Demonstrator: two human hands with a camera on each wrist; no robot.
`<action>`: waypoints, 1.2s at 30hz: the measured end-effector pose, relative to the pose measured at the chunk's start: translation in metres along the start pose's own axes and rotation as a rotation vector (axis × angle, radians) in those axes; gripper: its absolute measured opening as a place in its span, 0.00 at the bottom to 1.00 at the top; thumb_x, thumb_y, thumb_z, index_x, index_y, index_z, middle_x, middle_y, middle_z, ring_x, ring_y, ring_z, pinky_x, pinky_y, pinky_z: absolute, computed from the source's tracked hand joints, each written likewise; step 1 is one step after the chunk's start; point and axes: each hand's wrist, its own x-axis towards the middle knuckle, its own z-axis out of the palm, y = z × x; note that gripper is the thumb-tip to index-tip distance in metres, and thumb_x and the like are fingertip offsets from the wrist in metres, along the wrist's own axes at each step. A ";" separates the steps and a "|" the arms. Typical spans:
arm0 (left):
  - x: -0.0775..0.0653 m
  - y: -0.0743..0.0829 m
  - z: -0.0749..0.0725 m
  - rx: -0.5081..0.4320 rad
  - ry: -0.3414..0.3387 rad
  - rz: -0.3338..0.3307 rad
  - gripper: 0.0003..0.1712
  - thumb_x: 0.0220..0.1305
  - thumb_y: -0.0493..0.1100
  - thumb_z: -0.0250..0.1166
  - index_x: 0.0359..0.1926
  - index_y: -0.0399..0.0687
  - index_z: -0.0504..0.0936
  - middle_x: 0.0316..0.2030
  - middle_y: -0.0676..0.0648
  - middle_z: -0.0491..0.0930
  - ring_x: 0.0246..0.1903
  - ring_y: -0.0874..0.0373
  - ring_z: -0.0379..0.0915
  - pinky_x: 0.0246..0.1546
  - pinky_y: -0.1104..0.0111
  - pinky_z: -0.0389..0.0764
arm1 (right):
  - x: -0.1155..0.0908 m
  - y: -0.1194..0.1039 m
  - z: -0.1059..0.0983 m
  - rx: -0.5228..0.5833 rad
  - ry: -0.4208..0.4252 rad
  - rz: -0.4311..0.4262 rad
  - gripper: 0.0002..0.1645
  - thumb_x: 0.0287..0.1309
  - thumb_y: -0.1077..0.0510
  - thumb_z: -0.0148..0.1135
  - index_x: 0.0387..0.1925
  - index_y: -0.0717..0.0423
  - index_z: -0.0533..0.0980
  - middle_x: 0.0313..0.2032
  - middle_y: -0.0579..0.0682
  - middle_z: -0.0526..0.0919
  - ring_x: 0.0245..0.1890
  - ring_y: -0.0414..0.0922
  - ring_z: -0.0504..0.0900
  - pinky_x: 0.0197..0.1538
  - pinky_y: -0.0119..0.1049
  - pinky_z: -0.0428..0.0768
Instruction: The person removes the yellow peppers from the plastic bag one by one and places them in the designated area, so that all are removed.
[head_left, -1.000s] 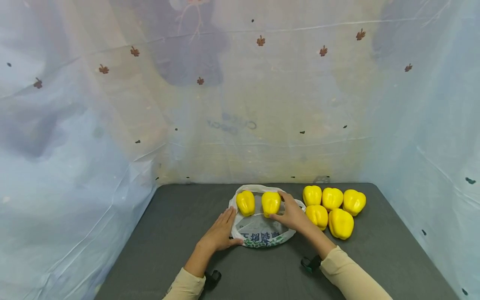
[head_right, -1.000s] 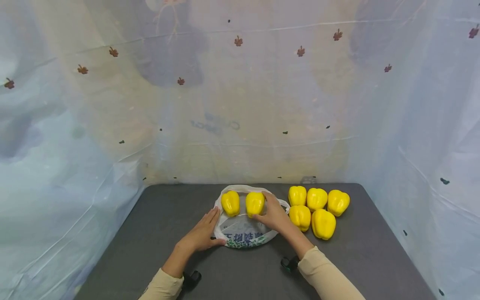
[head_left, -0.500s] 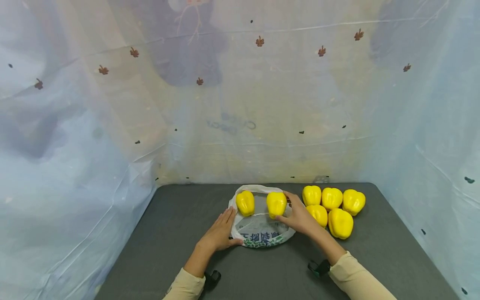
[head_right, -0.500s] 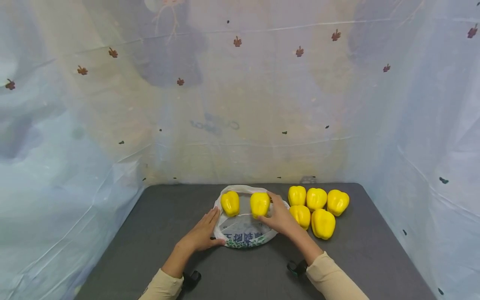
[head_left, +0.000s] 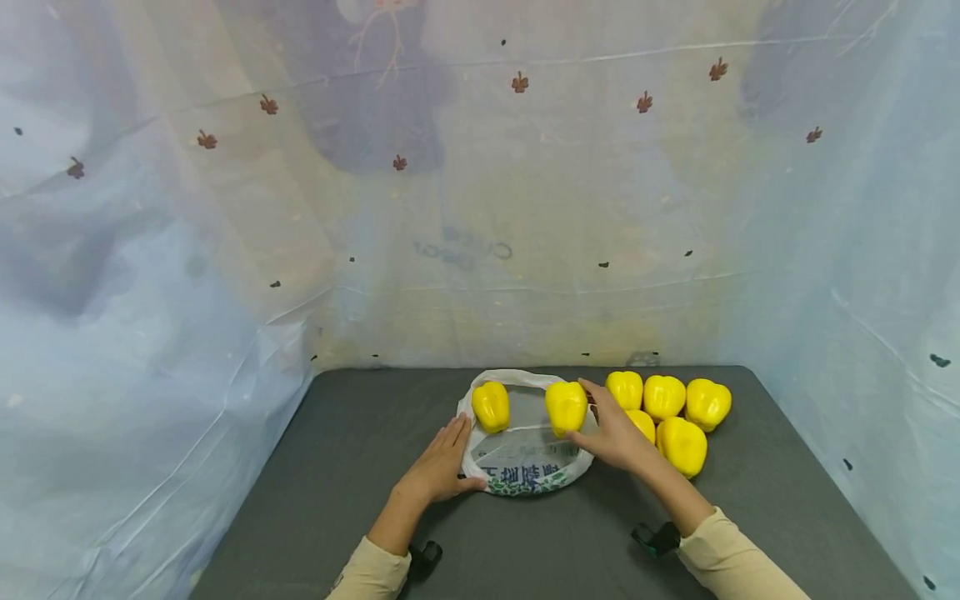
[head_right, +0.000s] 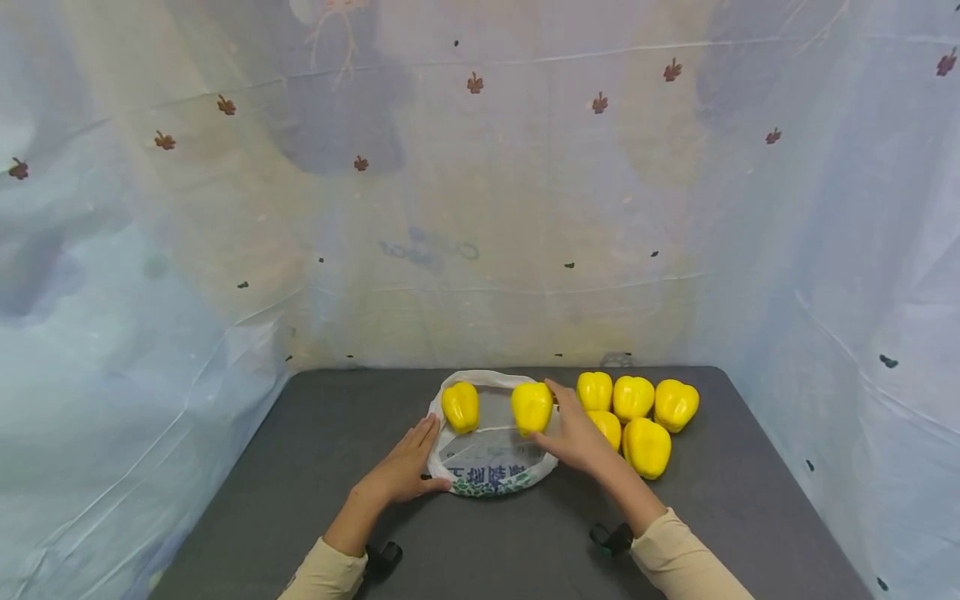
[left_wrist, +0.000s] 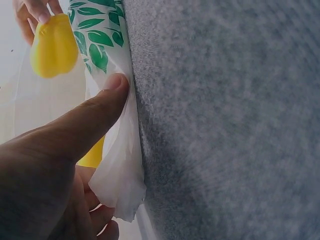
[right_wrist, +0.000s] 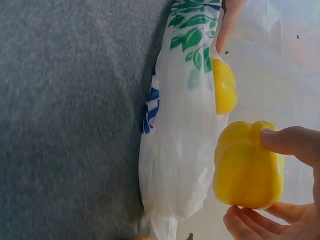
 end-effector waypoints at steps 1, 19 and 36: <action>0.000 0.000 0.000 0.002 0.000 0.001 0.66 0.66 0.60 0.77 0.86 0.34 0.47 0.86 0.35 0.44 0.85 0.40 0.41 0.84 0.47 0.50 | -0.001 0.000 -0.002 -0.004 0.004 -0.002 0.57 0.63 0.61 0.77 0.82 0.70 0.52 0.74 0.72 0.63 0.71 0.68 0.70 0.71 0.65 0.74; -0.002 0.002 -0.004 0.001 0.015 0.025 0.66 0.65 0.61 0.78 0.85 0.32 0.49 0.85 0.33 0.46 0.84 0.39 0.44 0.83 0.46 0.52 | -0.023 0.007 -0.033 -0.051 0.049 -0.031 0.56 0.62 0.62 0.78 0.82 0.69 0.54 0.76 0.72 0.62 0.71 0.70 0.70 0.72 0.69 0.72; 0.000 -0.001 0.000 -0.005 0.013 0.023 0.66 0.65 0.61 0.77 0.85 0.33 0.49 0.85 0.34 0.45 0.84 0.41 0.43 0.84 0.47 0.51 | -0.041 0.016 -0.060 -0.049 0.071 -0.007 0.58 0.62 0.60 0.79 0.82 0.70 0.53 0.75 0.73 0.61 0.69 0.71 0.71 0.70 0.68 0.74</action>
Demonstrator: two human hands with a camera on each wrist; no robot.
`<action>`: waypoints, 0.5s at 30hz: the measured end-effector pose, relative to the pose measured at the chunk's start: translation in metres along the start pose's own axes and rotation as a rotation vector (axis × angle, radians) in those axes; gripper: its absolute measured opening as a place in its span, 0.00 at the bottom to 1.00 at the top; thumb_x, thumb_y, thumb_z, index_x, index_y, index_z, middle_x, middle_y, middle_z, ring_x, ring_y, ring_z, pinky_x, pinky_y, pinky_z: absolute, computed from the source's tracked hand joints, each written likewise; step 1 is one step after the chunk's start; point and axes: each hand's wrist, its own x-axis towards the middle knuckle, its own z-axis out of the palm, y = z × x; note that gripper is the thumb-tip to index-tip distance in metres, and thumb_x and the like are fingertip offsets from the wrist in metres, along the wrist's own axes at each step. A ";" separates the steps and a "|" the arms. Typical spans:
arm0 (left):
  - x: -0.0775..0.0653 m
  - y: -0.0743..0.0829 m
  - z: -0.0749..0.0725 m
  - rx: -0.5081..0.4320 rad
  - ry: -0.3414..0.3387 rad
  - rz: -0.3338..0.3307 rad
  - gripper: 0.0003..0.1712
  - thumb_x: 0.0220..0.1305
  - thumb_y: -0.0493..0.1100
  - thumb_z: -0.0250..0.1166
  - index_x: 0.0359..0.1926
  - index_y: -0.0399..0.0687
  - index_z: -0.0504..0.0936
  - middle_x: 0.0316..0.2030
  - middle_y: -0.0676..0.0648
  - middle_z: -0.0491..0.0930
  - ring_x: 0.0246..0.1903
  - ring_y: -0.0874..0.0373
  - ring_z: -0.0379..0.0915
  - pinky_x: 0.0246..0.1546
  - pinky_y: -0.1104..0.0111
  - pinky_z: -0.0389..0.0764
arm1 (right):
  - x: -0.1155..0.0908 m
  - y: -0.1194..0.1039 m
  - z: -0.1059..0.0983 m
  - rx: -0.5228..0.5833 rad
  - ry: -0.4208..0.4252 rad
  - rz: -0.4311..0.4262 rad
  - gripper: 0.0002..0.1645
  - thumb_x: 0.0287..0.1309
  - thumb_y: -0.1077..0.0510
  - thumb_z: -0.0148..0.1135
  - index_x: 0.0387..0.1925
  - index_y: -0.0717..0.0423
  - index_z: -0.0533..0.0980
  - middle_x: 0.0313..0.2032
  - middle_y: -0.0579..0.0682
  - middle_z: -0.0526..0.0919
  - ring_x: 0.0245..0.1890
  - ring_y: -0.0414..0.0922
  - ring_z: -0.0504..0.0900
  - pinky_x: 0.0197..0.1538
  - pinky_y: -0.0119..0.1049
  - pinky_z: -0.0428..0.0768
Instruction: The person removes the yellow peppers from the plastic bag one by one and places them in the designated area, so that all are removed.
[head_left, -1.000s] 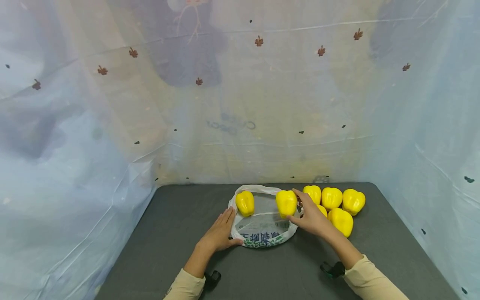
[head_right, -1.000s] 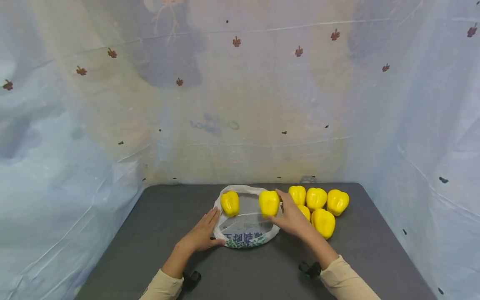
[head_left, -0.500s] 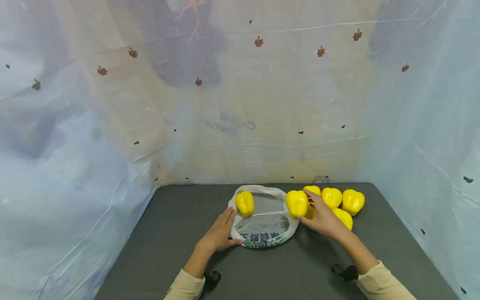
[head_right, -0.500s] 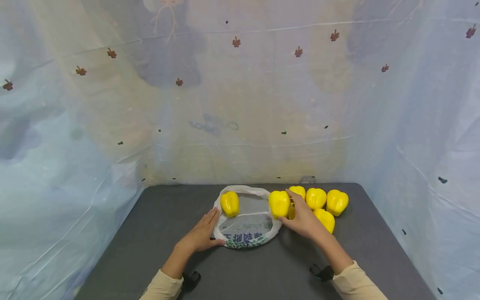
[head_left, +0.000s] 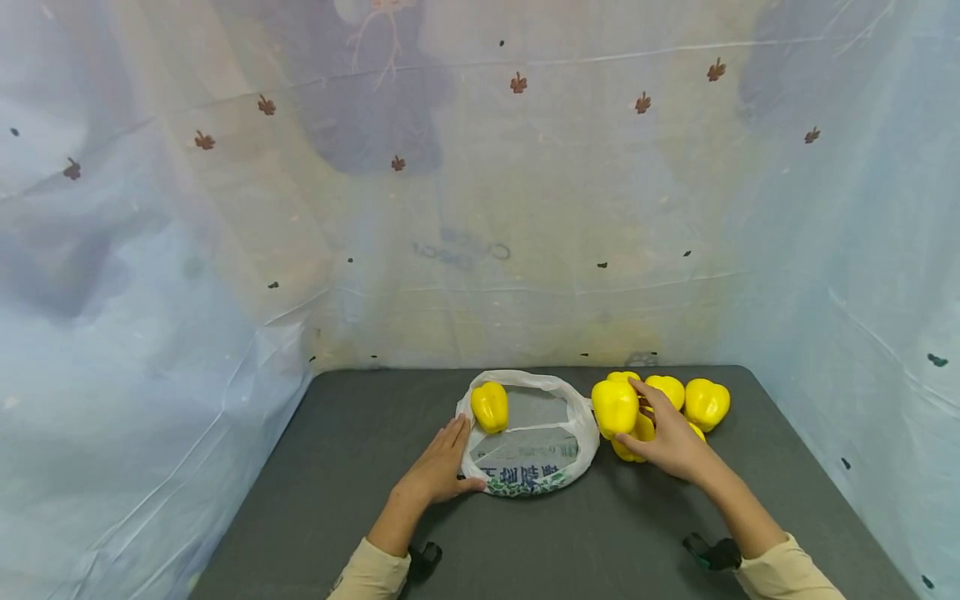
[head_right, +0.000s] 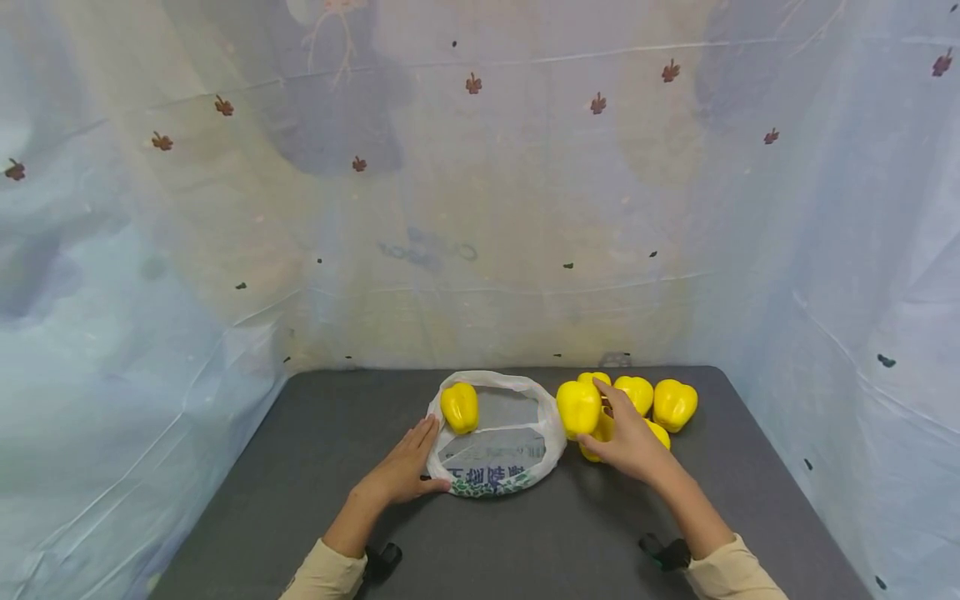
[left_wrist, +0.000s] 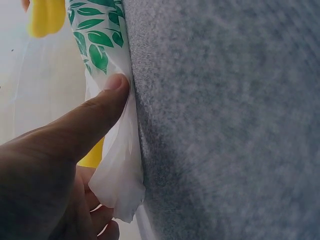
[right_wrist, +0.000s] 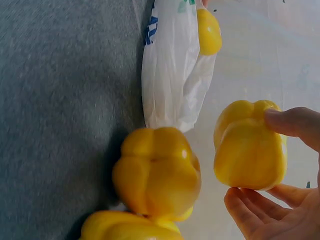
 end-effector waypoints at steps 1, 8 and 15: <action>0.000 0.000 0.000 0.002 0.000 0.001 0.66 0.65 0.61 0.77 0.85 0.33 0.49 0.85 0.34 0.45 0.84 0.41 0.43 0.84 0.47 0.51 | -0.001 0.000 -0.002 -0.001 -0.001 0.001 0.58 0.63 0.60 0.79 0.82 0.70 0.53 0.75 0.74 0.61 0.69 0.71 0.70 0.70 0.69 0.74; 0.002 -0.001 0.002 0.000 -0.003 -0.003 0.66 0.66 0.61 0.77 0.86 0.34 0.48 0.85 0.35 0.44 0.85 0.41 0.42 0.84 0.47 0.50 | -0.010 0.000 -0.016 0.001 0.010 0.009 0.58 0.64 0.60 0.78 0.82 0.69 0.52 0.76 0.73 0.60 0.70 0.73 0.69 0.69 0.71 0.73; 0.006 -0.009 0.012 0.012 0.029 0.008 0.68 0.65 0.64 0.76 0.86 0.36 0.47 0.86 0.37 0.43 0.85 0.42 0.42 0.84 0.47 0.49 | -0.018 0.011 -0.026 -0.011 0.025 0.035 0.59 0.65 0.58 0.77 0.82 0.70 0.50 0.77 0.74 0.57 0.70 0.73 0.68 0.70 0.70 0.72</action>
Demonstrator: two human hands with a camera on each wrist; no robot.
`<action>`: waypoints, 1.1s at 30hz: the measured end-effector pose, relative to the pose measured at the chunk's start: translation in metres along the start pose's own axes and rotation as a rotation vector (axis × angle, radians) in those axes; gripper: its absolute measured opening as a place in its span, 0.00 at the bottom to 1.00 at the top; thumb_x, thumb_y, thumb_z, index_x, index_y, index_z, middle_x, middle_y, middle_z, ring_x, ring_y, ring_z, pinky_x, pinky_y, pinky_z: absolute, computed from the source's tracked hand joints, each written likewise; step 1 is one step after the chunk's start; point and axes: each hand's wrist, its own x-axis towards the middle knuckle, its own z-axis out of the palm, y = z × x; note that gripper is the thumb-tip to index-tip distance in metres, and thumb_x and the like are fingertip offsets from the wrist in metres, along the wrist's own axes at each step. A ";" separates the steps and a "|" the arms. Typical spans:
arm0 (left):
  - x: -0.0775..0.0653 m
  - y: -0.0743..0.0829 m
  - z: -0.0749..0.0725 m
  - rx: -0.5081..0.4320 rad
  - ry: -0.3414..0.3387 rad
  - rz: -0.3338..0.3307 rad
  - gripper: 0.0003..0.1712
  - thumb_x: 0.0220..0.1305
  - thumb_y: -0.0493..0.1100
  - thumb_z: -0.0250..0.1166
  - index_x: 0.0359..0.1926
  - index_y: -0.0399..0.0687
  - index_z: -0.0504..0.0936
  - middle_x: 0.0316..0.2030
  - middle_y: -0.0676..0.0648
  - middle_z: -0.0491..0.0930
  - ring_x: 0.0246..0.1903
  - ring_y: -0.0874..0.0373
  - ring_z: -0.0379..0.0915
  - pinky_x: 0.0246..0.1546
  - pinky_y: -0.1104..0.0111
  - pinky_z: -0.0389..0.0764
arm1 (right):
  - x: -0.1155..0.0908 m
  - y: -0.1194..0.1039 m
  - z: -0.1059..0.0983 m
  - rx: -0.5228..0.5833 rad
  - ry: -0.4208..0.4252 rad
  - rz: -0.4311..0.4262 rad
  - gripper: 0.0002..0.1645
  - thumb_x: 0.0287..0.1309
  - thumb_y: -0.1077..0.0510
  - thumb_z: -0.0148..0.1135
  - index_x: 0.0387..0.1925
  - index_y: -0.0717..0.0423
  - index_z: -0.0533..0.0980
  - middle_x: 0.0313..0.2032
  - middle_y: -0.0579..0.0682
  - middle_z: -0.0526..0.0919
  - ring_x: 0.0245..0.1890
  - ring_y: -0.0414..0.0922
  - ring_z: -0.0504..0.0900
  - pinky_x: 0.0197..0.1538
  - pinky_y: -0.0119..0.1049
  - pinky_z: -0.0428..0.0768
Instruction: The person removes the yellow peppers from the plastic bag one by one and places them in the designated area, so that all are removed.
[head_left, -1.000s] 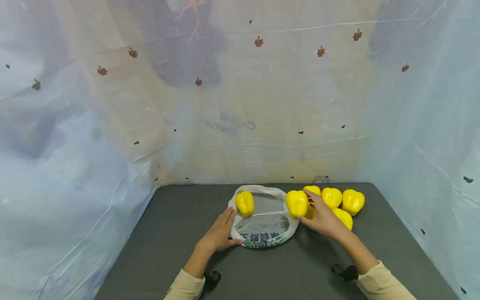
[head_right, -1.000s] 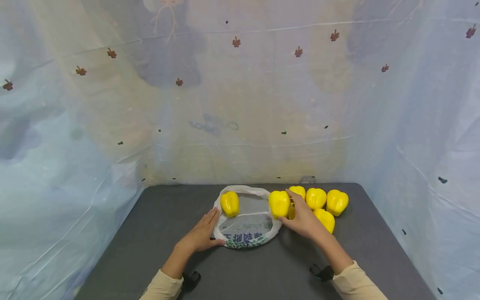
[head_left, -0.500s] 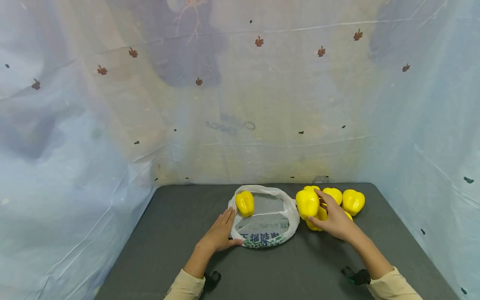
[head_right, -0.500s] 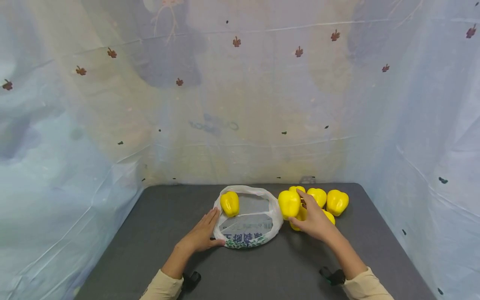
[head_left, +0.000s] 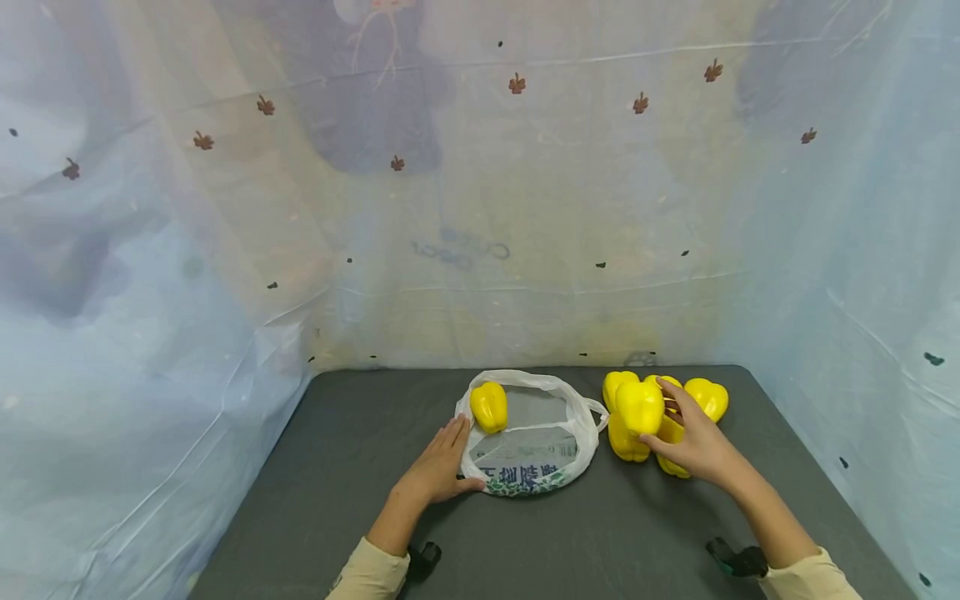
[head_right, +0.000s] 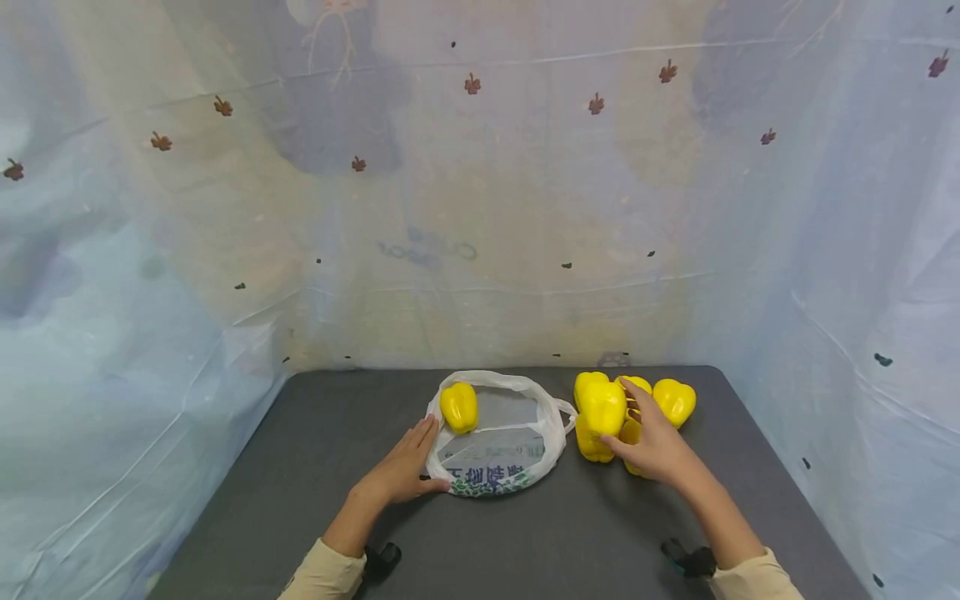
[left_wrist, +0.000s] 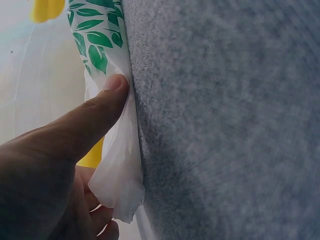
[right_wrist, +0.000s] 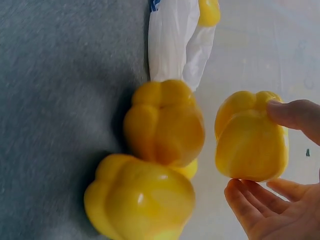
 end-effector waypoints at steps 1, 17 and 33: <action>0.000 0.001 -0.001 -0.001 -0.003 -0.002 0.67 0.65 0.64 0.76 0.86 0.36 0.47 0.86 0.37 0.43 0.85 0.42 0.42 0.84 0.47 0.49 | -0.001 0.001 -0.001 0.000 0.003 0.005 0.59 0.65 0.59 0.77 0.82 0.70 0.50 0.77 0.74 0.58 0.70 0.73 0.69 0.70 0.70 0.72; 0.000 0.001 -0.001 -0.017 -0.019 -0.022 0.67 0.65 0.62 0.76 0.86 0.36 0.45 0.86 0.37 0.41 0.85 0.42 0.40 0.84 0.47 0.48 | -0.022 0.025 -0.023 -0.050 0.050 0.028 0.57 0.64 0.58 0.78 0.80 0.70 0.51 0.72 0.74 0.63 0.68 0.73 0.70 0.64 0.64 0.77; -0.006 0.008 -0.011 -0.035 -0.032 -0.016 0.66 0.66 0.60 0.77 0.86 0.34 0.46 0.86 0.35 0.43 0.85 0.41 0.40 0.84 0.47 0.47 | -0.040 0.048 -0.044 -0.045 0.062 0.064 0.59 0.66 0.56 0.77 0.81 0.70 0.47 0.74 0.79 0.57 0.68 0.79 0.65 0.62 0.14 0.73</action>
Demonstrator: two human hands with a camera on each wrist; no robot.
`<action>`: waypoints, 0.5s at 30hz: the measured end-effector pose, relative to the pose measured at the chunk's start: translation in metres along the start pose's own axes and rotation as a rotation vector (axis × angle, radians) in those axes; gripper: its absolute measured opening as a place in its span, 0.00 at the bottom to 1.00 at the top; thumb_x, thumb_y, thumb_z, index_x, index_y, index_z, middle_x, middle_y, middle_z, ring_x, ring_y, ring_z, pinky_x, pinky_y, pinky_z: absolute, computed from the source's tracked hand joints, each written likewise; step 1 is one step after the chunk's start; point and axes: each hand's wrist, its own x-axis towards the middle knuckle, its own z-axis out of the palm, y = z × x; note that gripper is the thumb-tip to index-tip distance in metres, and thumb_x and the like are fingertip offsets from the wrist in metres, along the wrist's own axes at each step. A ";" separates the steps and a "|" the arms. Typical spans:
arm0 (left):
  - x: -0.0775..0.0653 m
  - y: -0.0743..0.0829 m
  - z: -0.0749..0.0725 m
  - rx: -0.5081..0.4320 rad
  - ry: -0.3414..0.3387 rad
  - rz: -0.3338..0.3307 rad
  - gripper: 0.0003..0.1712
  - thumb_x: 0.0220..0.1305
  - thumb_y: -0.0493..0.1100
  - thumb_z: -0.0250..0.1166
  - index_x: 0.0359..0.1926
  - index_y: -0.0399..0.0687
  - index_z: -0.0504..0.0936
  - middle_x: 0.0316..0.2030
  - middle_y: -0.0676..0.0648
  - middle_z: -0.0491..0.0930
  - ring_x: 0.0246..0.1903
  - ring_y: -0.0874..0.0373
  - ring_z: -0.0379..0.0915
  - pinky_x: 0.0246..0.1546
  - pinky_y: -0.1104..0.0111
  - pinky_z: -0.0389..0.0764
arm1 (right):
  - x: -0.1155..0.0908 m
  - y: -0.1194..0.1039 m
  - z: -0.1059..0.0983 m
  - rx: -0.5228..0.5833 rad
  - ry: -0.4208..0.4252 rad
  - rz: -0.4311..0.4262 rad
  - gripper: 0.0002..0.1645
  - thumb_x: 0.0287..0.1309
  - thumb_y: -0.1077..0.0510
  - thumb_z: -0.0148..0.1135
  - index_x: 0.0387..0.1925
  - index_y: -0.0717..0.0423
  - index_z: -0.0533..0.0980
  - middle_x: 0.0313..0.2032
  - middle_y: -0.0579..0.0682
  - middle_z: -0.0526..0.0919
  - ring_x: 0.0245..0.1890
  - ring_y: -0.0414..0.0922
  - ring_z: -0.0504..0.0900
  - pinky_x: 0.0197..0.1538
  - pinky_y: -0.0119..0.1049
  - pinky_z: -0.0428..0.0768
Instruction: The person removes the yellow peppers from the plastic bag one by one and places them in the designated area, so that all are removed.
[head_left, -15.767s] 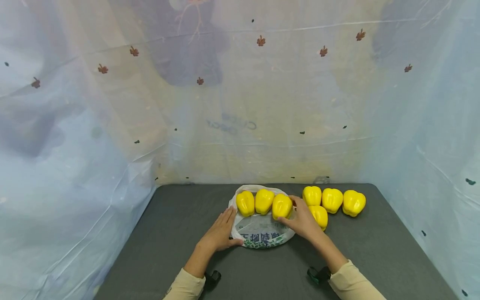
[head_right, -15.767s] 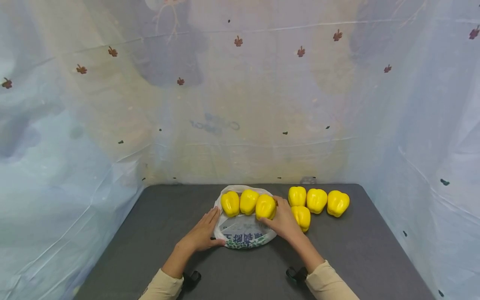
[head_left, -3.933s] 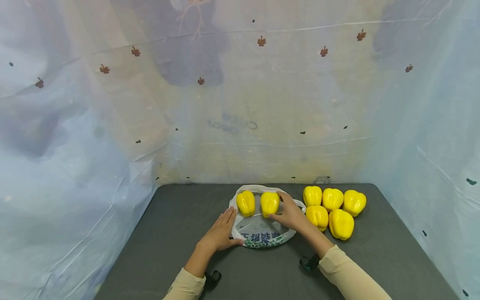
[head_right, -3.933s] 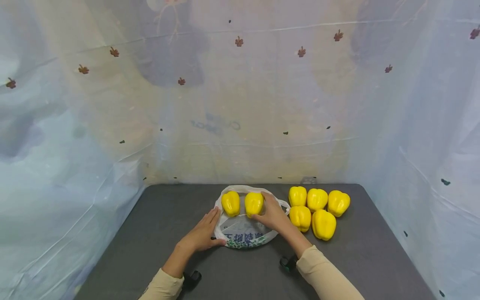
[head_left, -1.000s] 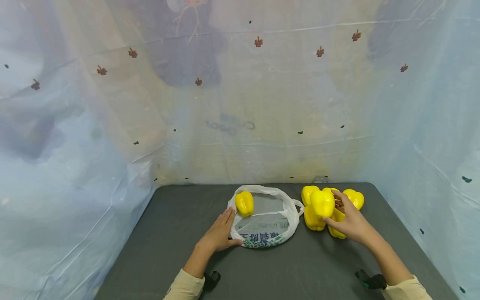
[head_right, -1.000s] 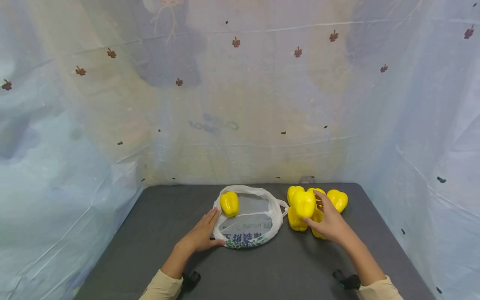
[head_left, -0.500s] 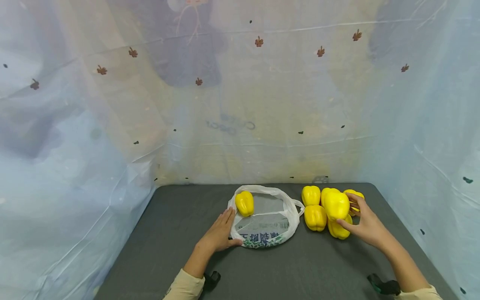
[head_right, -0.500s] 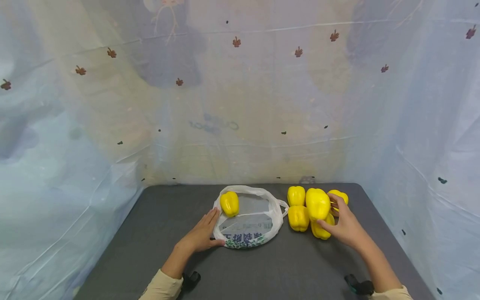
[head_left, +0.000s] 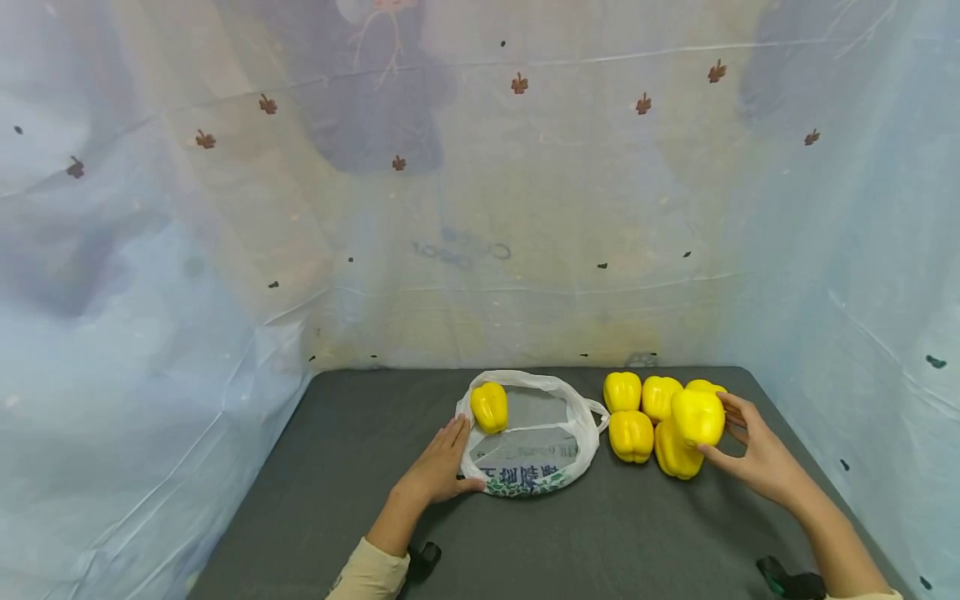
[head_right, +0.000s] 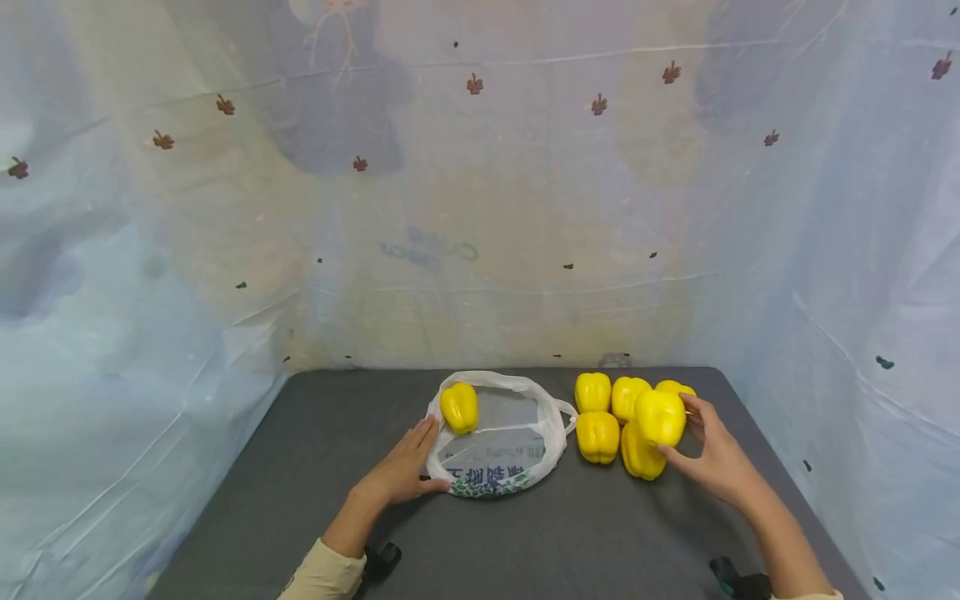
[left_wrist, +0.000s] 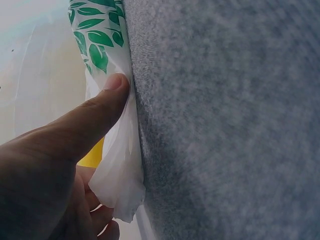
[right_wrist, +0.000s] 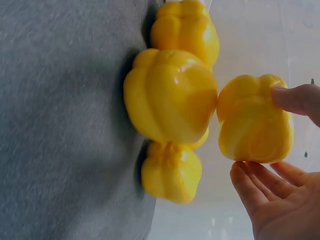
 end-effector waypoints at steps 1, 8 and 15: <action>0.000 0.000 0.000 0.000 0.000 -0.001 0.66 0.66 0.60 0.77 0.86 0.34 0.46 0.86 0.35 0.43 0.85 0.41 0.41 0.84 0.47 0.47 | -0.001 0.001 -0.001 0.006 0.006 -0.004 0.59 0.66 0.57 0.77 0.81 0.70 0.47 0.74 0.79 0.57 0.68 0.79 0.65 0.58 0.07 0.66; 0.000 0.002 -0.002 0.002 -0.011 -0.016 0.66 0.66 0.61 0.77 0.86 0.34 0.47 0.86 0.36 0.43 0.85 0.41 0.41 0.84 0.47 0.49 | -0.009 0.011 -0.006 0.020 0.026 0.013 0.59 0.67 0.57 0.76 0.81 0.71 0.47 0.72 0.78 0.59 0.67 0.78 0.65 0.52 0.03 0.59; 0.001 0.001 -0.001 0.003 -0.009 -0.016 0.66 0.65 0.61 0.77 0.86 0.34 0.47 0.86 0.35 0.44 0.85 0.41 0.42 0.84 0.47 0.50 | -0.016 0.020 -0.013 0.036 0.034 0.036 0.57 0.68 0.59 0.75 0.81 0.72 0.47 0.72 0.80 0.60 0.66 0.78 0.65 0.52 0.03 0.61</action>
